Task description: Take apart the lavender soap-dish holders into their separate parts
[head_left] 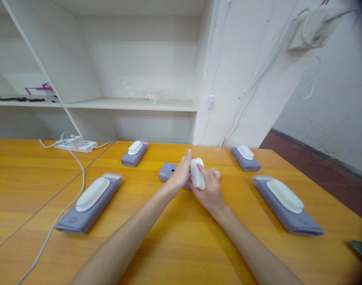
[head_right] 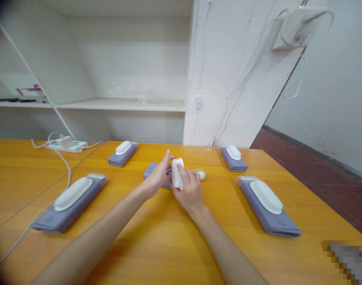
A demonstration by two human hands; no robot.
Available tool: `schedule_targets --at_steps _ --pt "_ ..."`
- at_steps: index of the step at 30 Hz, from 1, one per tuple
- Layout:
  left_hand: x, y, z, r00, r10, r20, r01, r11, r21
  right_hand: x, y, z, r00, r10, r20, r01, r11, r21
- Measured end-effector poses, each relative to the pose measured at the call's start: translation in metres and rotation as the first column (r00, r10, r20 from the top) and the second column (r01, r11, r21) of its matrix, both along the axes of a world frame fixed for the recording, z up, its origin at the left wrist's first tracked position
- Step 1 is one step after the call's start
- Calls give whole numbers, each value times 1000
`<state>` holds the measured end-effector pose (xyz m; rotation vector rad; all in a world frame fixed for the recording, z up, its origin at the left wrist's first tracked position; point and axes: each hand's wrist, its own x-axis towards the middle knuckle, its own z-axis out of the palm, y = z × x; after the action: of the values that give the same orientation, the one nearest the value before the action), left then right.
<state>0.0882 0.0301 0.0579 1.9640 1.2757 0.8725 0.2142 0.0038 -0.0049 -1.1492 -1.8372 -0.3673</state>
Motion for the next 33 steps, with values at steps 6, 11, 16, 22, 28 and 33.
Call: schedule_targets --at_steps 6,11,16,22,28,33 --pt "-54 10 -14 986 -28 -164 74 957 280 19 13 -4 960 -181 -216 173 983 -56" --pt "-88 20 -41 915 41 -401 138 902 409 41 22 -5 881 -353 -313 313 934 -173" --pt "-90 20 -48 895 117 -430 96 891 443 49 23 -7 870 -400 -289 350 913 -212" --pt "-98 19 -54 853 305 -424 -42 849 527 23 5 1 964 -264 -13 261 960 -104" --pt "-104 22 -59 840 366 -400 -104 833 543 1 -11 8 950 -236 202 266 954 -137" --pt "-105 26 -63 857 355 -372 -90 816 572 1 -11 7 931 -265 251 301 946 -120"
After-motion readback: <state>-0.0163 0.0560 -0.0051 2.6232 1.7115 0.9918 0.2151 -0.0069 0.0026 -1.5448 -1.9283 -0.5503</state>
